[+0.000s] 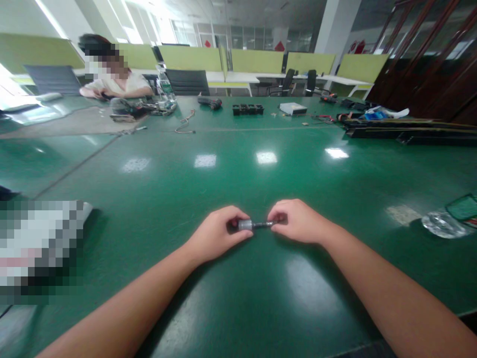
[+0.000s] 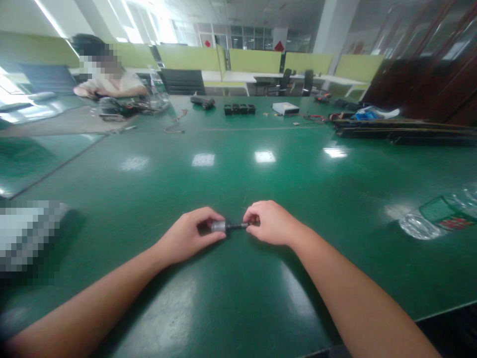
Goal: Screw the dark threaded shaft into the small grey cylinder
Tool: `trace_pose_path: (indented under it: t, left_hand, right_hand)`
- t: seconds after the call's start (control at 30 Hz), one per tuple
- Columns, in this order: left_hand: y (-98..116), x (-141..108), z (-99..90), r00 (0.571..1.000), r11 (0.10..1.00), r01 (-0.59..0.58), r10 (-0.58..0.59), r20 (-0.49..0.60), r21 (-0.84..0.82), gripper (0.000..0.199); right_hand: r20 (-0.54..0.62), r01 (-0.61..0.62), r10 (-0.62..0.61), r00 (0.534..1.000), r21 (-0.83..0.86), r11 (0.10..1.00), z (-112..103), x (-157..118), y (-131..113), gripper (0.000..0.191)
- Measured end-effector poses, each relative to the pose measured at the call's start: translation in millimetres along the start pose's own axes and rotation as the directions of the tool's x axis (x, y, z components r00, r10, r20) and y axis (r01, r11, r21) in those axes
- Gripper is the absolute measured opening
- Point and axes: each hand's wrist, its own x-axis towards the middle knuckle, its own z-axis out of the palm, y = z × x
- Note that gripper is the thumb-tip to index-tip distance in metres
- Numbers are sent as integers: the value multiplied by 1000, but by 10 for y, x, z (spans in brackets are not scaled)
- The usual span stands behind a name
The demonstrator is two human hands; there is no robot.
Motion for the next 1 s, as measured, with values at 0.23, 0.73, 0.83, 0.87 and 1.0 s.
trace_pose_path:
  t: [0.23, 0.73, 0.83, 0.87, 1.0]
  left_hand:
    - [6, -3, 1, 1000, 1000, 7, -7, -1, 0, 23]
    - [0, -7, -3, 1000, 1000, 0, 0, 10, -2, 23]
    - [-3, -8, 1, 1000, 1000, 3, -3, 14, -4, 23]
    - [-3, -8, 1, 1000, 1000, 3, -3, 15, -4, 23]
    - [-2, -8, 0, 1000, 1000, -3, 3, 10, -4, 23]
  right_hand:
    - [6, -7, 7, 1000, 1, 1000, -12, -6, 11, 13]
    - [19, -25, 25, 1000, -50, 998, -53, -28, 27, 12]
    - [22, -27, 28, 999, -67, 997, -68, -36, 29, 11]
    - [25, -29, 31, 999, -75, 997, -80, -38, 31, 11]
    - [12, -55, 56, 998, -96, 994, -138, -45, 44, 11]
